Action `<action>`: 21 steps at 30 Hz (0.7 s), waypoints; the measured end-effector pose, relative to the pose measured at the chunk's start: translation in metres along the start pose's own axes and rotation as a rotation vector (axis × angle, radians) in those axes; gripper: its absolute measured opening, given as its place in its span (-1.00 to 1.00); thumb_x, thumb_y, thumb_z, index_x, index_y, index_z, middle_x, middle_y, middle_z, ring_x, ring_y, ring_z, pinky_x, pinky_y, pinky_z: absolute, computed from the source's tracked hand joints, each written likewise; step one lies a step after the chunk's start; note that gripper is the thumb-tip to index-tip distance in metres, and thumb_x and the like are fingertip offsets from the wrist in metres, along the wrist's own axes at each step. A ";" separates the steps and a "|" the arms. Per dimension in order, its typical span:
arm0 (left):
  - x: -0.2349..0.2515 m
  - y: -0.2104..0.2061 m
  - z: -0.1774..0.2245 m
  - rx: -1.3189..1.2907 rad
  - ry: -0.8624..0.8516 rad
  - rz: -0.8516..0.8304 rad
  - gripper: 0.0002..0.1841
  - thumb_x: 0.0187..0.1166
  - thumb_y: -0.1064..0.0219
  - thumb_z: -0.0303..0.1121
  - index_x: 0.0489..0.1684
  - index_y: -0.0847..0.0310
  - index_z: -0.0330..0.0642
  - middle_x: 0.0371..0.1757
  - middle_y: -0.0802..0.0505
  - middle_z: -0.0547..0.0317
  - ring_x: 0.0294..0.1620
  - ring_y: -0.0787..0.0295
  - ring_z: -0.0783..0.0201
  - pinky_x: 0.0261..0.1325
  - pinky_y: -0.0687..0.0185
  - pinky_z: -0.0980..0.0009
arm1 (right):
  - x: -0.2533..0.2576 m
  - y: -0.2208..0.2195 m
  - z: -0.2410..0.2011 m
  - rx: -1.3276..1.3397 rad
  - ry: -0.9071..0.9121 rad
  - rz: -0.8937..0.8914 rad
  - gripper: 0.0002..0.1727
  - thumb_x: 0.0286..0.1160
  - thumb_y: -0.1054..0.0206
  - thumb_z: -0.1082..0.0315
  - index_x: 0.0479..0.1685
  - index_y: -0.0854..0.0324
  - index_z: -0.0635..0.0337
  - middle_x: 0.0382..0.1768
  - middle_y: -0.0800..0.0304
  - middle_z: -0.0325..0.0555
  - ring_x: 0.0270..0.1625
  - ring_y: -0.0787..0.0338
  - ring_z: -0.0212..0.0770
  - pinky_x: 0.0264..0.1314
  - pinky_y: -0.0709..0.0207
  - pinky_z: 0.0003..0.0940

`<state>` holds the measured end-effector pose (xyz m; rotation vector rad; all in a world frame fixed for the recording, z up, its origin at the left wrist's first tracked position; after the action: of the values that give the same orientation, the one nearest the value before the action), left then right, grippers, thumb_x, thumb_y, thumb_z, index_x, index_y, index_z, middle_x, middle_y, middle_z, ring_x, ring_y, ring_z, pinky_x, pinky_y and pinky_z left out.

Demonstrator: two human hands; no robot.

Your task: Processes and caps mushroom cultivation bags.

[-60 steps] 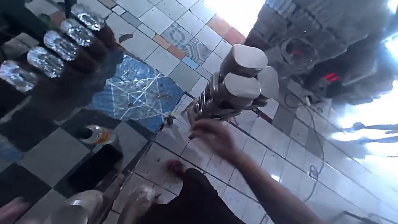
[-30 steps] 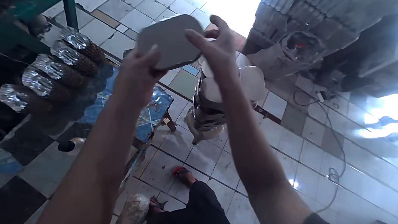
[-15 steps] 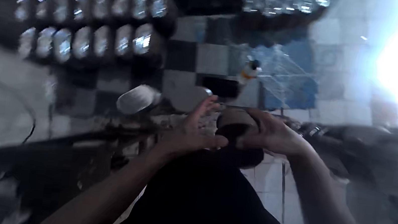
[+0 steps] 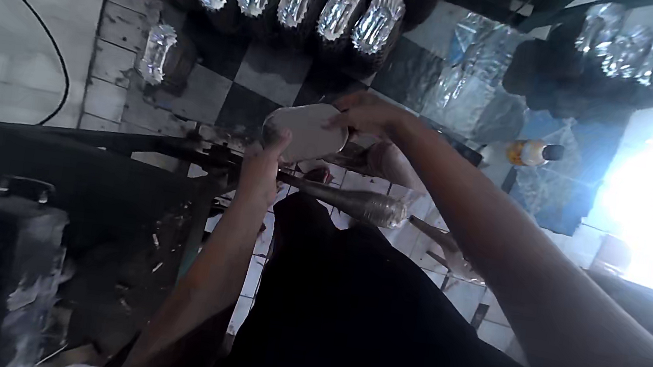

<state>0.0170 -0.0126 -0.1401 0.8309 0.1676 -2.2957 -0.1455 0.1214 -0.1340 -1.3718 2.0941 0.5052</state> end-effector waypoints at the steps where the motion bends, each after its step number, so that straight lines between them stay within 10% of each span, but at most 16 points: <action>1: 0.018 -0.002 -0.010 0.047 0.022 -0.001 -0.20 0.59 -0.43 -0.05 0.78 -0.17 -0.18 0.49 -0.66 0.06 0.40 -0.61 0.26 0.49 -0.51 0.23 | 0.017 0.004 0.008 -0.018 -0.063 0.009 -0.61 0.58 -0.44 0.20 0.21 -0.66 0.31 -0.15 -0.84 0.03 -0.26 -0.79 -0.21 -0.15 -0.71 -0.25; 5: 0.046 -0.011 -0.031 0.006 0.054 -0.040 -0.14 0.63 -0.39 -0.02 0.87 0.02 -0.05 0.56 -0.59 0.07 0.51 -0.55 0.24 0.56 -0.47 0.22 | 0.037 0.012 0.020 -0.136 -0.203 0.090 -0.55 0.53 -0.47 0.05 0.09 -0.68 0.30 -0.27 -0.83 0.01 -0.35 -0.79 -0.19 -0.22 -0.71 -0.21; 7: 0.046 -0.010 -0.034 0.033 0.087 -0.100 -0.09 0.64 -0.36 0.04 0.93 0.14 0.09 0.72 -0.46 0.12 0.66 -0.43 0.21 0.67 -0.40 0.14 | 0.017 0.019 0.009 -0.347 -0.127 0.294 -0.38 0.40 -0.56 -0.09 0.26 -0.67 0.22 0.04 -0.82 0.11 -0.04 -0.84 -0.01 0.03 -0.72 0.05; 10: 0.050 0.008 -0.016 0.272 0.045 -0.207 0.05 0.54 -0.27 0.34 0.96 0.38 0.28 0.89 -0.18 0.18 0.84 -0.14 0.12 0.75 -0.23 -0.12 | -0.034 0.015 0.007 -0.337 0.094 0.605 0.17 0.35 -0.50 -0.26 0.85 -0.05 0.26 0.69 -0.25 0.38 0.56 -0.53 0.28 0.51 -0.53 0.20; 13: 0.066 0.002 0.055 0.623 -0.171 -0.313 -0.03 0.60 -0.08 0.41 0.96 0.18 0.15 0.92 -0.12 0.14 0.87 -0.08 0.15 0.79 -0.15 -0.07 | -0.072 -0.039 0.049 0.386 0.086 0.554 0.01 0.47 -0.51 -0.03 0.87 -0.01 0.07 0.63 -0.42 0.12 0.42 -0.71 -0.04 0.36 -0.73 -0.07; 15: 0.073 -0.034 0.089 0.784 -0.253 -0.419 -0.20 0.69 -0.04 0.31 0.83 -0.23 0.01 0.83 -0.35 0.09 0.82 -0.21 0.13 0.81 -0.12 -0.05 | -0.061 -0.094 0.080 0.829 -0.082 0.253 -0.05 0.49 -0.52 0.03 0.84 -0.06 0.00 0.57 -0.51 0.13 0.44 -0.70 0.13 0.32 -0.71 0.17; 18: 0.063 -0.093 0.085 1.009 -0.097 -0.571 -0.19 0.69 0.08 0.39 0.61 -0.49 -0.11 0.53 -0.66 -0.11 0.53 -0.57 -0.03 0.57 -0.38 -0.21 | -0.020 -0.121 0.078 0.992 -0.137 0.056 -0.04 0.55 -0.47 0.03 0.88 0.04 -0.02 0.66 -0.42 0.11 0.58 -0.56 0.17 0.44 -0.59 0.27; 21: 0.062 -0.116 0.053 1.167 0.013 -0.695 -0.09 0.64 0.17 0.48 0.53 -0.54 -0.18 0.37 -0.75 -0.22 0.40 -0.68 -0.12 0.48 -0.46 -0.26 | 0.005 -0.115 0.060 1.023 -0.163 0.072 -0.29 0.63 -0.37 -0.02 0.69 -0.33 0.10 0.56 -0.50 0.08 0.48 -0.60 0.06 0.35 -0.60 0.08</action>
<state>-0.1194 0.0231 -0.1483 1.4970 -1.1537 -2.9778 -0.0259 0.1082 -0.1830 -0.6202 1.8150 -0.3995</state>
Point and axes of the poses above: each hand's wrist, its own x-axis towards the middle knuckle, its own y-axis out of the back of the hand, z = x × y, the point moved 9 cm from there along x, towards the middle knuckle
